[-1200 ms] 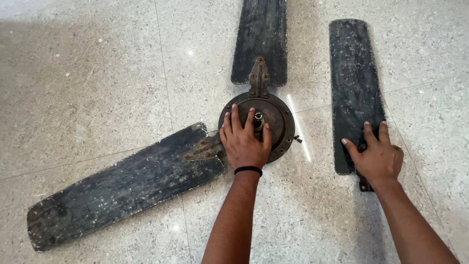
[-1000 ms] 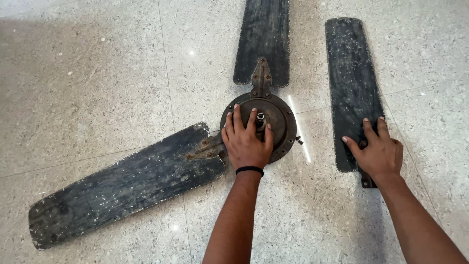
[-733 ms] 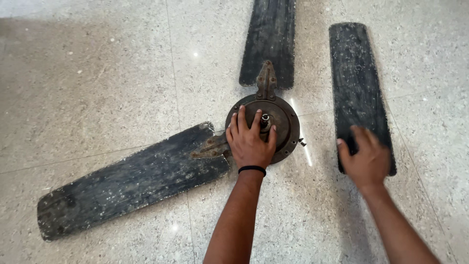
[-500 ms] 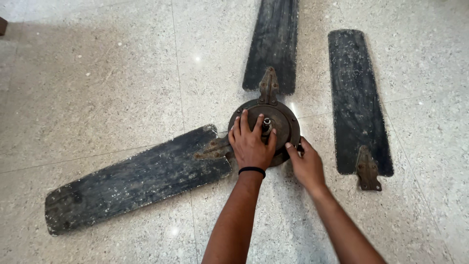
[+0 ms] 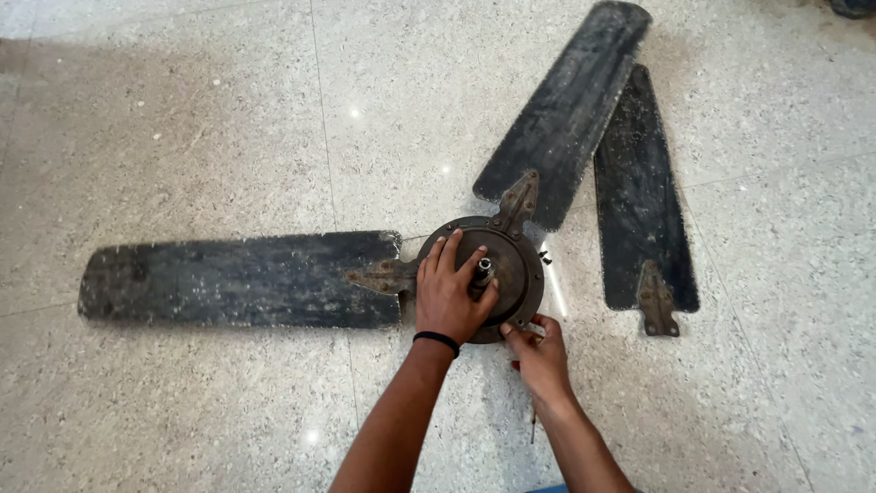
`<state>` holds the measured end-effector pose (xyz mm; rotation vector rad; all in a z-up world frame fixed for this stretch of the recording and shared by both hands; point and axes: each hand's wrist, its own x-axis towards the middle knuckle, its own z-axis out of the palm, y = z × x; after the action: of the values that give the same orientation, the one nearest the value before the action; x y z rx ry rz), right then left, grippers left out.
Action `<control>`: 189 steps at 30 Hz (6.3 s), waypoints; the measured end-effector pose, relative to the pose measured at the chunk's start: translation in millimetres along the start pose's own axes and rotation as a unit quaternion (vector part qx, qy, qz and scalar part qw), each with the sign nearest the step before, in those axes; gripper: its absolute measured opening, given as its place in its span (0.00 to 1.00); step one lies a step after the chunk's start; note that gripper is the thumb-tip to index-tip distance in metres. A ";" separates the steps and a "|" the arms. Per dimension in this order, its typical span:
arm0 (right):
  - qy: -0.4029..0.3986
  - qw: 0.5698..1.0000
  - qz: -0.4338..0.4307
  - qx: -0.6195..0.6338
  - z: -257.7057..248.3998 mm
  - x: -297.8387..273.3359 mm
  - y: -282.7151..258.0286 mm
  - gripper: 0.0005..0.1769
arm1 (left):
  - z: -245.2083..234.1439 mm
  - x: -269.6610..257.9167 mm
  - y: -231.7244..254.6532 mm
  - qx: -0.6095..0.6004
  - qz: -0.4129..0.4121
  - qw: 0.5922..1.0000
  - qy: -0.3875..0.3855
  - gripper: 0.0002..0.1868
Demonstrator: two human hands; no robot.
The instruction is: The person uses a screwdriver to loosen and remove screws from the mounting brackets of a ceiling fan lying on the floor. They detach one fan blade from the central hub and set it aside, then proceed to loosen the screws on the second blade's bracket.
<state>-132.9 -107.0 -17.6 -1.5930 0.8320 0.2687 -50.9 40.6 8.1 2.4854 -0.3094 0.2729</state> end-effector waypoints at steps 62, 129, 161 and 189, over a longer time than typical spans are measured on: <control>0.032 0.846 -0.514 0.137 -59.9 22.8 -74.8 0.19 | -3.1 -28.4 27.9 0.029 -0.048 0.997 0.044 0.26; 0.099 0.805 -0.580 -0.075 -57.7 -0.3 -76.5 0.19 | 3.0 -31.1 36.2 0.082 -0.101 0.986 0.099 0.22; 0.069 0.785 -0.599 -0.143 -74.3 -3.7 -87.9 0.10 | 3.9 -31.0 37.0 0.085 -0.115 0.986 0.087 0.23; 0.076 0.907 -0.290 -0.296 -86.2 -30.1 -93.0 0.09 | 5.4 -31.2 34.8 0.083 -0.115 0.986 0.086 0.23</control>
<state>-118.9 -178.4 90.5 -2.3783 0.3585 -0.0479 -89.7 15.0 14.7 2.6091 0.0760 0.4293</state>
